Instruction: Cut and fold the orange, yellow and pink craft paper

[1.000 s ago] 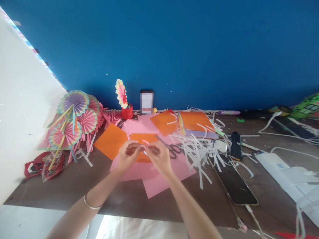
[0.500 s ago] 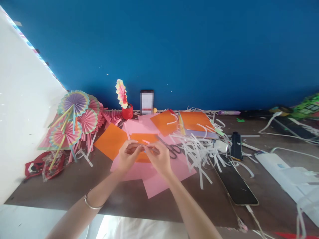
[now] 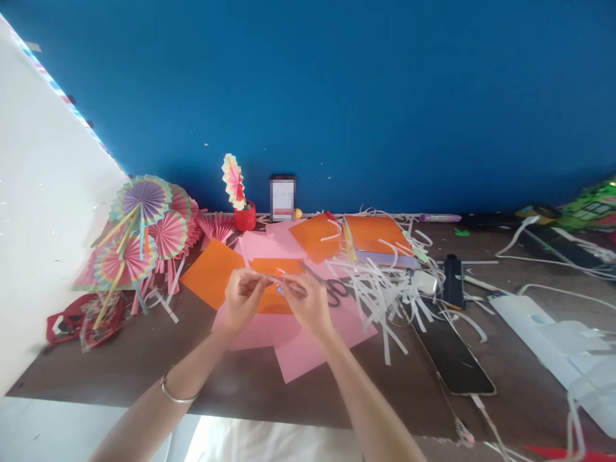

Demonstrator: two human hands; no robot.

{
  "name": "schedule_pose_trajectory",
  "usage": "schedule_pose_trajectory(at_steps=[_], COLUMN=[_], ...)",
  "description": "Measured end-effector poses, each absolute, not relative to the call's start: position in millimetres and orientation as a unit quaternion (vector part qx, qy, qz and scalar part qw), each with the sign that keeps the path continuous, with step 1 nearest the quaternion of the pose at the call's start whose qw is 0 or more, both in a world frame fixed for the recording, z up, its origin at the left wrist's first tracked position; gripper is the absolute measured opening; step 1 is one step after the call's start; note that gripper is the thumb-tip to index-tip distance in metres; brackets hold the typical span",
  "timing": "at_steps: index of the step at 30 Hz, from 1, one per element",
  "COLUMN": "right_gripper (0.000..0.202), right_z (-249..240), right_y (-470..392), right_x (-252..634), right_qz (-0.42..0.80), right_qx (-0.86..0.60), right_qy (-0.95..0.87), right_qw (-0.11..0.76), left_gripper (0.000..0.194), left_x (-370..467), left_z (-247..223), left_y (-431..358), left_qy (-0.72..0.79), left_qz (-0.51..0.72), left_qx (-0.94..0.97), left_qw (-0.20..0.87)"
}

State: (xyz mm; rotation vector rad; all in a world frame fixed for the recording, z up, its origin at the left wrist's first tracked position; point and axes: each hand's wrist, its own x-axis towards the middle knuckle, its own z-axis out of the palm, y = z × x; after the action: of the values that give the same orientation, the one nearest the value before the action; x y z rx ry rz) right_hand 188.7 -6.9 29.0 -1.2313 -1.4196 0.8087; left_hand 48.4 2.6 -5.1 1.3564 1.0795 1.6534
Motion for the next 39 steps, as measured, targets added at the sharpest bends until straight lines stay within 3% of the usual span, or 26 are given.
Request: schedule_pose_trajectory(at_steps=[9,17,23,28,35,39], right_gripper=[0.021,0.018,0.014,0.012,0.029,0.030], right_z=[39.6,43.1,34.7,24.0,21.5,20.8], right_y=[-9.3,-11.0,-12.0,-10.7,-12.7,-10.5], right_x=[184.5,183.4,181.8,186.5,197.7,198.8], right_qz=[0.390,0.413,0.399,0.233,-0.028,-0.128], right_qx=[-0.513,-0.509,-0.489,-0.477,-0.443,-0.415], right_qy=[-0.560,-0.548,-0.576,-0.675,-0.805,-0.814], right_qw=[0.521,0.520,0.520,0.512,0.393,0.385], left_gripper=[0.021,0.019,0.022,0.022,0.028,0.031], left_x=[49.6,51.9,51.3,46.8,43.1,42.8], left_z=[9.2,10.0,9.6,3.9,-1.3,-3.9], left_y=[-2.8,-4.3,-4.0,0.4,6.2,9.8], left_qy=[0.364,0.417,0.441,0.470,0.478,0.490], left_qz=[0.611,0.537,0.551,0.562,0.572,0.583], left_qx=[0.541,0.594,0.573,0.530,0.507,0.477], left_qw=[0.449,0.431,0.416,0.427,0.433,0.439])
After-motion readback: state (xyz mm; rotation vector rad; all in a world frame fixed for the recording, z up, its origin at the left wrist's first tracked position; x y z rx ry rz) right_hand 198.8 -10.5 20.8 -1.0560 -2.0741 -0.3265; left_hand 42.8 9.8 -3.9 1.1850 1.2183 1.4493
